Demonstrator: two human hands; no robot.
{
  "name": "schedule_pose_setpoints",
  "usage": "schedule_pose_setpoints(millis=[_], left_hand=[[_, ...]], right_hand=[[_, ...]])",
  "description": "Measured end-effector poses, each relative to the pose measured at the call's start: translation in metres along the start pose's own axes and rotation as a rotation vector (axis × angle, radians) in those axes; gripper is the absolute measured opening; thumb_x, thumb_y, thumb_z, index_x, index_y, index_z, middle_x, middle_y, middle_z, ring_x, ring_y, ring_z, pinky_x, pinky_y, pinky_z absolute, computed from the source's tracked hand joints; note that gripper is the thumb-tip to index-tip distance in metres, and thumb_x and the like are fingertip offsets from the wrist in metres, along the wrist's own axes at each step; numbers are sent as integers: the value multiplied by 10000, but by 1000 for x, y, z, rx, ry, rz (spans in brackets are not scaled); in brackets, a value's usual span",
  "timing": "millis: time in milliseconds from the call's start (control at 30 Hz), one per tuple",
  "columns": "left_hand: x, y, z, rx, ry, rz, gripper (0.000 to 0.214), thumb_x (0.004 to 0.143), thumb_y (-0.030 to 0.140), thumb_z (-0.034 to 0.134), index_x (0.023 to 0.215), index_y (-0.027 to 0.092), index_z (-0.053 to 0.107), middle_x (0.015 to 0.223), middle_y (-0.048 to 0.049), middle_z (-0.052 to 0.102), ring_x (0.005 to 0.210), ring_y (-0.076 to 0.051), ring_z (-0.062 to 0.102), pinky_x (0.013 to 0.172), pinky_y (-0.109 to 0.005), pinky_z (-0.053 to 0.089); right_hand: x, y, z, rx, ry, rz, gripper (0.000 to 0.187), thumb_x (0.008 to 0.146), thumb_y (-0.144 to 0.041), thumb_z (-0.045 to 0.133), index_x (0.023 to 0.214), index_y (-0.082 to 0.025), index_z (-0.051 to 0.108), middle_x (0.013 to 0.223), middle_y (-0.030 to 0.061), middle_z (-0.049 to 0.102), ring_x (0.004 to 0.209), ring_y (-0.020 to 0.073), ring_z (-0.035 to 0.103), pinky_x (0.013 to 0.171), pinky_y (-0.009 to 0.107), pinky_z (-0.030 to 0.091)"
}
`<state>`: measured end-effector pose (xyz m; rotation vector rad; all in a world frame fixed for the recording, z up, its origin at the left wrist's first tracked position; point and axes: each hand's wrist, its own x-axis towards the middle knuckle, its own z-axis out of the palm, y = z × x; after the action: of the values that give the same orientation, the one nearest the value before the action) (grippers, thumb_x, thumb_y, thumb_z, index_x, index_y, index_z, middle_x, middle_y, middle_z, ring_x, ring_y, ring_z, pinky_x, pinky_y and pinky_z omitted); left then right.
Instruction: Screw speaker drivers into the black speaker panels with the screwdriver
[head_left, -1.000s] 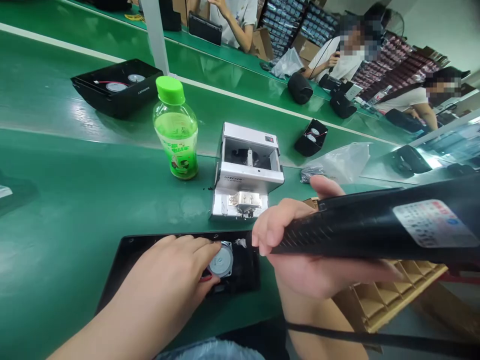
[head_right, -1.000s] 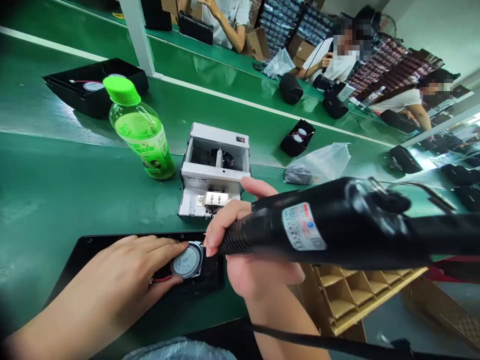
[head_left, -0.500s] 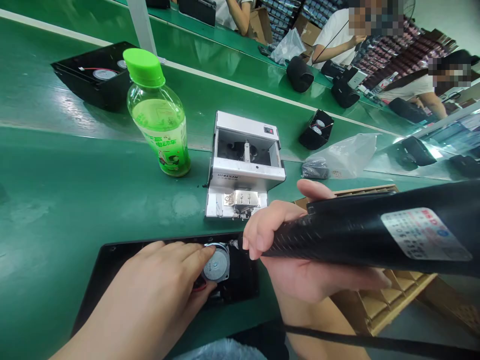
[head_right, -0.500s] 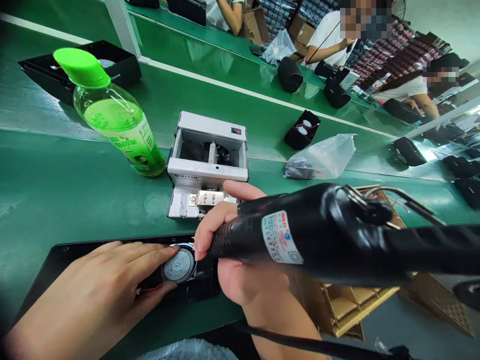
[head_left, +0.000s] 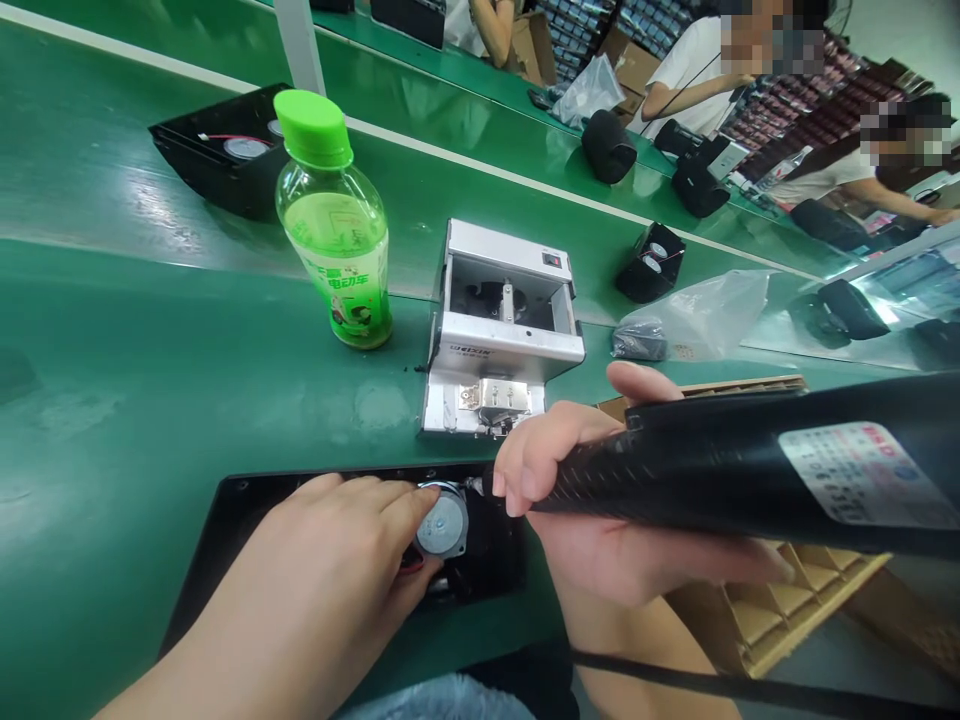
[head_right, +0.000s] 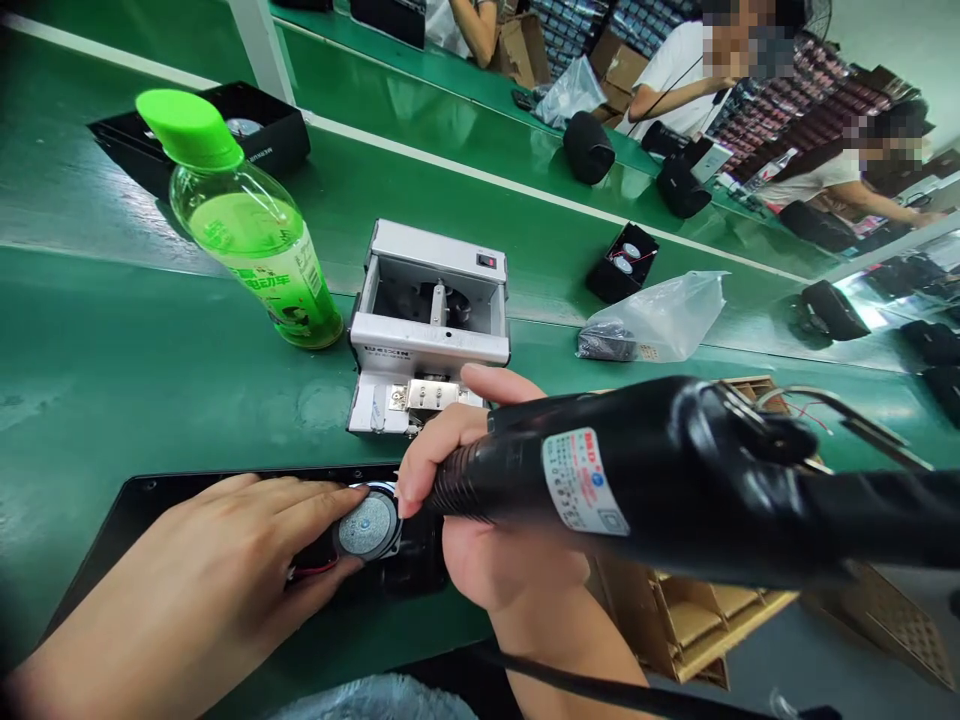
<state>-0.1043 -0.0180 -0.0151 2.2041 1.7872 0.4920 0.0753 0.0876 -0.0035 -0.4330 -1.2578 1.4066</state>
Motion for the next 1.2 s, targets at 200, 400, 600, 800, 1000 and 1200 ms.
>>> schedule_pose_setpoints(millis=[200, 400, 600, 800, 1000, 1200], left_hand=[[1, -1, 0, -8, 0, 0, 183, 874, 194, 793, 1044, 258, 823, 955, 1, 872, 727, -249, 795, 687, -399, 533], [2, 0, 0, -4, -4, 0, 202, 870, 190, 795, 1058, 255, 827, 982, -3, 878, 751, -255, 808, 704, -407, 538], [0, -2, 2, -5, -7, -4, 216, 861, 201, 797, 1067, 264, 820, 987, 2, 876, 763, -254, 812, 721, -404, 541], [1, -2, 0, 9, 2, 4, 222, 834, 194, 831, 1047, 256, 818, 945, 13, 870, 732, -257, 808, 698, -407, 542], [1, -5, 0, 8, -76, -29, 251, 871, 242, 830, 1123, 248, 834, 1042, -23, 880, 817, -278, 821, 745, -419, 557], [9, -1, -6, 12, -222, -138, 240, 907, 245, 831, 1144, 281, 842, 1036, -9, 869, 873, -304, 815, 805, -449, 560]], right_hand=[[3, 1, 0, 12, 9, -3, 581, 938, -797, 663, 1344, -390, 743, 673, -1, 744, 466, 224, 621, 468, 398, 573], [4, 2, 0, 33, 24, 11, 572, 914, -795, 700, 1325, -400, 758, 670, -5, 742, 468, 220, 623, 459, 386, 569], [2, 3, -1, 10, 18, -6, 645, 843, -802, 778, 1352, -408, 735, 678, -21, 735, 463, 213, 612, 448, 377, 563], [3, 4, -1, 55, 9, -6, 599, 942, -811, 643, 1350, -381, 732, 693, 1, 745, 476, 208, 622, 469, 372, 565], [7, 11, 7, 38, 29, 1, 625, 885, -846, 687, 1259, -345, 714, 637, -35, 723, 396, 189, 567, 400, 330, 508], [10, 28, 17, -31, -8, -77, 722, 881, -924, 593, 1208, -282, 632, 574, -81, 643, 316, 140, 492, 318, 260, 443]])
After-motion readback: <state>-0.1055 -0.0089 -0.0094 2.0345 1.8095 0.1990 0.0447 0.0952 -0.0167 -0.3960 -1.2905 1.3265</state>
